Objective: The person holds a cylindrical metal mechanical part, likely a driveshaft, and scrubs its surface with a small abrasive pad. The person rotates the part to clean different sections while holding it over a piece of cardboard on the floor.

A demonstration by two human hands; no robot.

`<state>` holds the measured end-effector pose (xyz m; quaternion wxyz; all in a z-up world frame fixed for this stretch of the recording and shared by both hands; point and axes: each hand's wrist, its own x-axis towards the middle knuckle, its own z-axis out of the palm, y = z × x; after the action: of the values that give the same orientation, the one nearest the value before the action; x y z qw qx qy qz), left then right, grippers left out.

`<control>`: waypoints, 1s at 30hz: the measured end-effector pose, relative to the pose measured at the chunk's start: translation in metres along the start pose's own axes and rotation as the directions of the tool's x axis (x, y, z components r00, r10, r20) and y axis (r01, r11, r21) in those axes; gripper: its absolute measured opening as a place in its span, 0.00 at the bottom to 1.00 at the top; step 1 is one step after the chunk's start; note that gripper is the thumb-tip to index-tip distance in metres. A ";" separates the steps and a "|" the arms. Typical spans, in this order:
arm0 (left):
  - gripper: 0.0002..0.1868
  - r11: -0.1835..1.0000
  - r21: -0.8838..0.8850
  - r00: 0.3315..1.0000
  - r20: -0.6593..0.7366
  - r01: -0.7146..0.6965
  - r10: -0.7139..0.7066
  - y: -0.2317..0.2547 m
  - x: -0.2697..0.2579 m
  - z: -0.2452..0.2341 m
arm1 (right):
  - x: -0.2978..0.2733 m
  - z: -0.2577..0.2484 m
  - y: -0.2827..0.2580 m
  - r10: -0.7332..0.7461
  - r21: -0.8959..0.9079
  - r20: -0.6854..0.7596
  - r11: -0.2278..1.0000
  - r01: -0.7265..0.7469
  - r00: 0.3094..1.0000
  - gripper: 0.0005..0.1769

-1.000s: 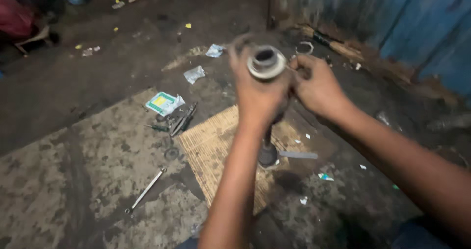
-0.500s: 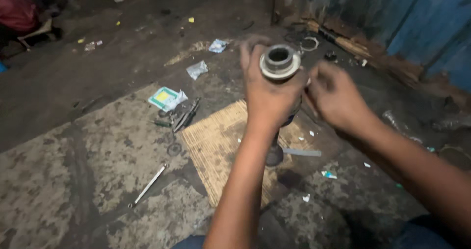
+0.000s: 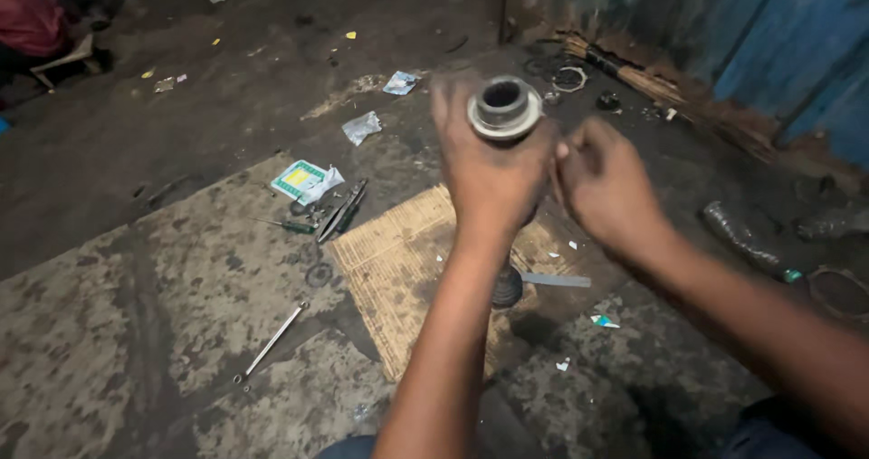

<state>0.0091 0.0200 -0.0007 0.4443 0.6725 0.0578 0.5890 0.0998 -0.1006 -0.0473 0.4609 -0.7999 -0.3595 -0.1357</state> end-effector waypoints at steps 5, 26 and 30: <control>0.21 0.989 0.114 0.994 -0.063 0.097 -0.090 0.015 -0.016 0.008 | 0.015 0.012 0.010 -0.024 0.154 -0.043 0.988 0.030 0.999 0.06; 0.13 0.934 -0.278 0.940 0.316 0.225 -0.132 -0.008 0.004 -0.029 | -0.008 -0.019 -0.021 0.272 0.588 0.143 0.750 -0.303 0.952 0.10; 0.14 0.902 -0.297 0.904 0.384 0.313 -0.188 -0.015 0.014 -0.043 | -0.011 -0.020 -0.020 0.240 0.597 0.177 0.745 -0.298 0.954 0.10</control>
<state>-0.0165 0.0606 -0.0038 0.6335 0.6616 -0.0402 0.3992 0.0802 -0.1161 -0.0297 0.6951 -0.6536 -0.2847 0.0929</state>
